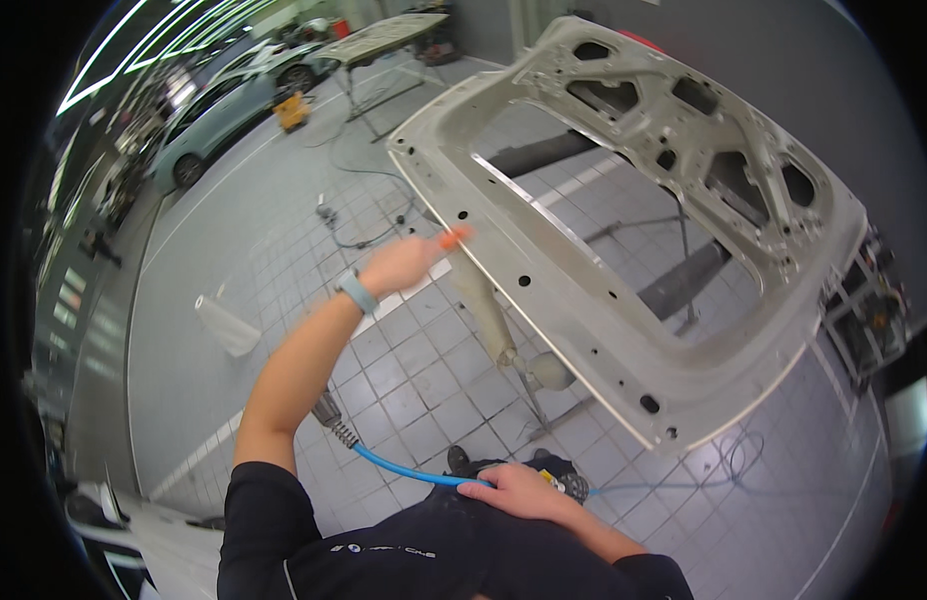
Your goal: The person sands a large car door frame mounted on a stand using a pneumatic sander, then switches to a hand sanding block to smooth edges. They later use a compressed air nozzle to blow dust off the surface.
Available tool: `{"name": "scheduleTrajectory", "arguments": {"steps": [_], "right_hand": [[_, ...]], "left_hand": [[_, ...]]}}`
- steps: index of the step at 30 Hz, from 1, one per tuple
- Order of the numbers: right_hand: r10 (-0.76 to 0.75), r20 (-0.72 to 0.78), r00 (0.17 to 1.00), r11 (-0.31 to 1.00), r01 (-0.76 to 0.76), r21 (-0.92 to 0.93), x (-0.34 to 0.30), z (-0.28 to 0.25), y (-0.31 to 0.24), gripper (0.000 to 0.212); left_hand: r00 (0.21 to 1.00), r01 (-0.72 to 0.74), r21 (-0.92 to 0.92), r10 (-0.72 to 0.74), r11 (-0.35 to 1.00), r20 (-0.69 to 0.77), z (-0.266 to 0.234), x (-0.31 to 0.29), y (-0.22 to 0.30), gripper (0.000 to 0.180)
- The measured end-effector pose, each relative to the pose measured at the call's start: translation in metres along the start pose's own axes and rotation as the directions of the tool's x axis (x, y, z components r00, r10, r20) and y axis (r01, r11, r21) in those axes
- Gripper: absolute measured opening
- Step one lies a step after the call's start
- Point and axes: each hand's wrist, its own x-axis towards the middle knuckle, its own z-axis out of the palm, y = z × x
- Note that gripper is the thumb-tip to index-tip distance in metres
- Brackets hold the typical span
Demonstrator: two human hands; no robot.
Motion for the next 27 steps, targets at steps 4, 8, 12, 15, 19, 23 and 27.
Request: {"name": "scheduleTrajectory", "arguments": {"steps": [4, 8, 12, 15, 19, 23, 27], "right_hand": [[-0.079, -0.1, 0.992, 0.994, 0.07, -0.086, 0.031, 0.027, -0.035, 0.062], [-0.02, -0.232, 0.973, 0.999, 0.008, -0.053, 0.047, 0.054, -0.058, 0.06], [0.112, -0.293, 0.95, 0.987, -0.072, 0.145, 0.069, 0.077, -0.068, 0.057], [0.095, -0.268, 0.959, 0.993, -0.071, 0.095, 0.087, 0.081, -0.073, 0.061], [0.044, -0.217, 0.975, 0.997, -0.055, -0.046, 0.113, 0.069, -0.081, 0.063], [0.059, -0.17, 0.984, 0.997, -0.05, 0.057, 0.136, 0.05, -0.083, 0.063], [0.061, -0.127, 0.99, 0.995, -0.051, 0.082, 0.172, 0.016, -0.083, 0.061]], "left_hand": [[0.679, -0.61, -0.267, 0.666, 0.746, 0.31, 0.046, -0.05, 0.07, 0.039], [0.9, -0.413, -0.023, 0.412, 0.91, 0.142, 0.023, -0.015, -0.021, 0.031], [0.976, 0.007, 0.133, 0.022, 0.991, -0.216, -0.009, -0.002, -0.102, 0.022], [0.921, -0.382, 0.06, 0.385, 0.922, -0.056, 0.008, -0.037, -0.061, 0.02], [0.841, -0.486, -0.179, 0.513, 0.856, 0.172, 0.036, -0.052, -0.048, 0.032], [0.999, -0.047, 0.018, 0.047, 0.999, -0.017, -0.005, 0.019, -0.163, 0.032], [0.983, 0.101, -0.113, -0.116, 0.989, -0.139, -0.012, 0.038, -0.188, 0.032]]}}
